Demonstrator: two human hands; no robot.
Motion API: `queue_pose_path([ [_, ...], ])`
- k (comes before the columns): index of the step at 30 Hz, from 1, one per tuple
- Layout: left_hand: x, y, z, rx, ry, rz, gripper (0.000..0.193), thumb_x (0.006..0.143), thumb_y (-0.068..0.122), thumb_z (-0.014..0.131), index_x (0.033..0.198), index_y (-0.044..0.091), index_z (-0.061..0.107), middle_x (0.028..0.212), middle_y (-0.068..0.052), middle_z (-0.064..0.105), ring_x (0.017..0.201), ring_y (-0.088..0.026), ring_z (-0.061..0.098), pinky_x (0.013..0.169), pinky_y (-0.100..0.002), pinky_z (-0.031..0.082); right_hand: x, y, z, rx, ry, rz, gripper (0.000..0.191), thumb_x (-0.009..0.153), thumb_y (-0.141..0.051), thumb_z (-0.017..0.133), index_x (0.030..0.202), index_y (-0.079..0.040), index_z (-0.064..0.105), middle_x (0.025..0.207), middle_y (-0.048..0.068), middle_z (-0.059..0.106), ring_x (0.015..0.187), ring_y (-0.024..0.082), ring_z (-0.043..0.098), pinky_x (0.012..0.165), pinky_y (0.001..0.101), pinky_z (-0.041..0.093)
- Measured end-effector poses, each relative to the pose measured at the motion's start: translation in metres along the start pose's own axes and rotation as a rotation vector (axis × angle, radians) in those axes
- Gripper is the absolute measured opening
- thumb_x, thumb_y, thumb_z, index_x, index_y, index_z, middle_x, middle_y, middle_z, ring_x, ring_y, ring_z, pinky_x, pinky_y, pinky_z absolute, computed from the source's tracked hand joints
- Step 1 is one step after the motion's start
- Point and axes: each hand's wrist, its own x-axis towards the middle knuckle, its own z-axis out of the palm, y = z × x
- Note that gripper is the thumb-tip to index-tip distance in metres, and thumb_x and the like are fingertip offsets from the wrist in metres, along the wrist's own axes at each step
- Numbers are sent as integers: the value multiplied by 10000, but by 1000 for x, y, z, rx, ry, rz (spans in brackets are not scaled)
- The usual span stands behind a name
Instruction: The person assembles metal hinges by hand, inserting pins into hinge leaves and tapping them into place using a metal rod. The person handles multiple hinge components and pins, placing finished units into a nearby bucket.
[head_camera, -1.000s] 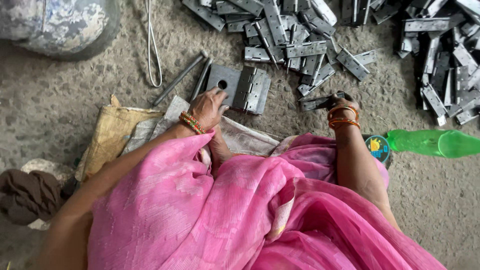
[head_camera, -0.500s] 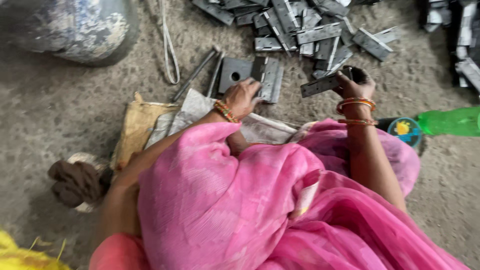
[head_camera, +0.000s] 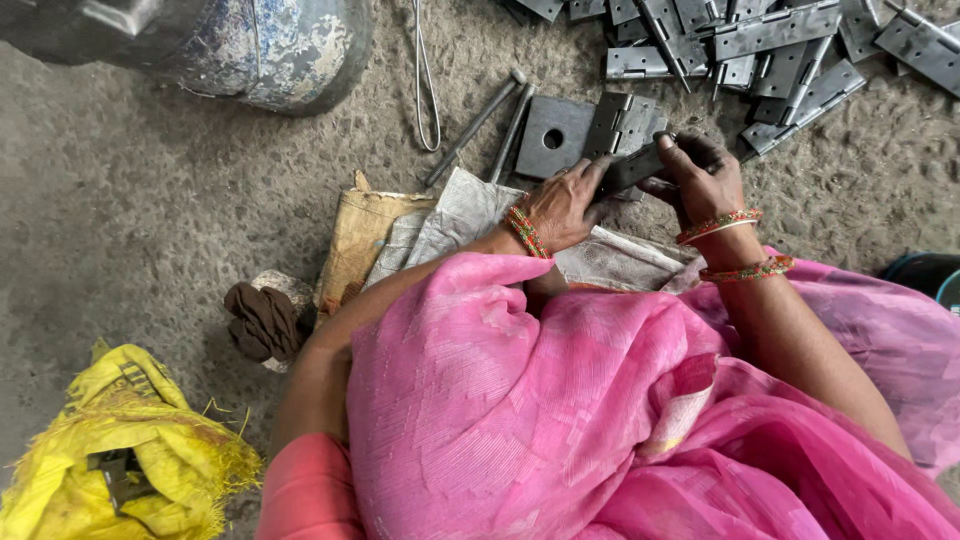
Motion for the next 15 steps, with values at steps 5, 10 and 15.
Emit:
queue_pose_path([
  [5, 33, -33, 22, -267, 118, -195, 352, 973, 121, 547, 1302, -3, 577, 991, -197, 727, 854, -310, 742, 807, -416, 596, 23, -13, -3, 57, -244, 13, 549, 1030, -310, 633, 1473, -16, 497, 1302, 111, 689, 1111, 249, 712, 908, 372, 618],
  [10, 77, -79, 22, -671, 180, -489, 314, 1069, 238, 571, 1204, -14, 701, 827, -79, 781, 637, -138, 703, 567, -309, 565, 54, -16, -23, 6, -136, -74, 475, 1095, -339, 595, 1440, -16, 542, 1279, 145, 711, 1137, 244, 728, 905, 354, 627],
  [15, 108, -87, -26, -698, 388, -474, 243, 1062, 187, 557, 1163, -13, 649, 838, -87, 760, 594, -116, 713, 483, -281, 575, 85, -13, -49, 151, -62, -155, 340, 1139, -269, 608, 1375, -29, 558, 1211, 133, 720, 1058, 238, 737, 872, 349, 637],
])
